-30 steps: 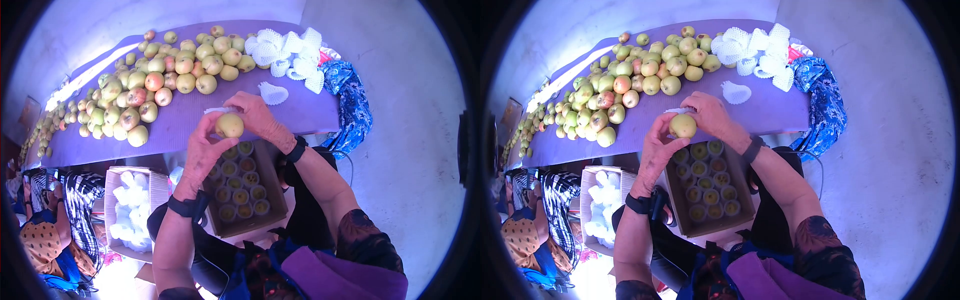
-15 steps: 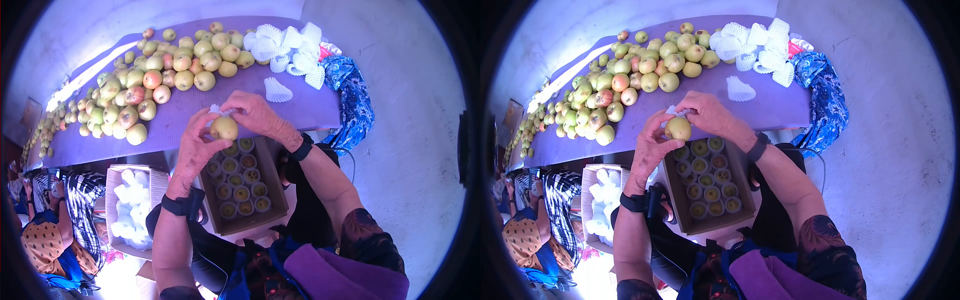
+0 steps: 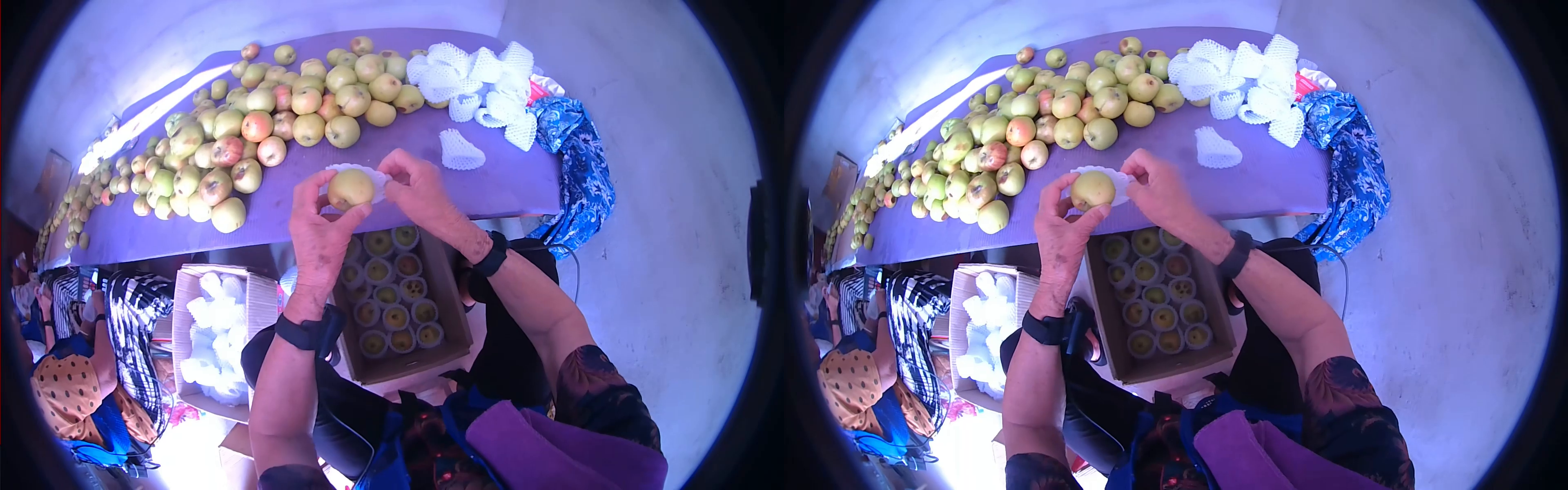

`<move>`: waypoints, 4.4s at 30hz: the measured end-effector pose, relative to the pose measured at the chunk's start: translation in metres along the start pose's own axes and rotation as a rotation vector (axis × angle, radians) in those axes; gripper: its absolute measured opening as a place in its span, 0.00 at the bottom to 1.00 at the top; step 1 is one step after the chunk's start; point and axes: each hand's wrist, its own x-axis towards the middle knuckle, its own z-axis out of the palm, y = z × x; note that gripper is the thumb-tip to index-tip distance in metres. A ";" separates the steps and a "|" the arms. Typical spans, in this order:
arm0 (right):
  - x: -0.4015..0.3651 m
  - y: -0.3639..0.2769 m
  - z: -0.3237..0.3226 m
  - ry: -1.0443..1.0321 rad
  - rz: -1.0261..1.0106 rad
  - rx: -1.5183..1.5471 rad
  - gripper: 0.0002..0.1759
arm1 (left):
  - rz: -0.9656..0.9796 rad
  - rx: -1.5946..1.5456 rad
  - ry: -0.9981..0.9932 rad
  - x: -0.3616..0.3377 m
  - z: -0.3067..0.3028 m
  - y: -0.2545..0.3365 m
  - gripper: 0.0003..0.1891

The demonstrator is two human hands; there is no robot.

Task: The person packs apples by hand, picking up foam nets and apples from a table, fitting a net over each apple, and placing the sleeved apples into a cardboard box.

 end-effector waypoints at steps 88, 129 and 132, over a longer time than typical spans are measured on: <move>-0.005 -0.010 -0.008 -0.309 0.111 0.314 0.19 | -0.275 -0.285 -0.151 0.006 -0.022 -0.006 0.22; -0.025 -0.014 0.021 -0.203 -0.313 -0.151 0.42 | -0.208 -0.022 -0.216 -0.003 -0.021 0.007 0.20; -0.021 -0.009 0.020 -0.175 -0.313 -0.114 0.41 | -0.186 0.023 -0.090 -0.005 -0.019 0.008 0.26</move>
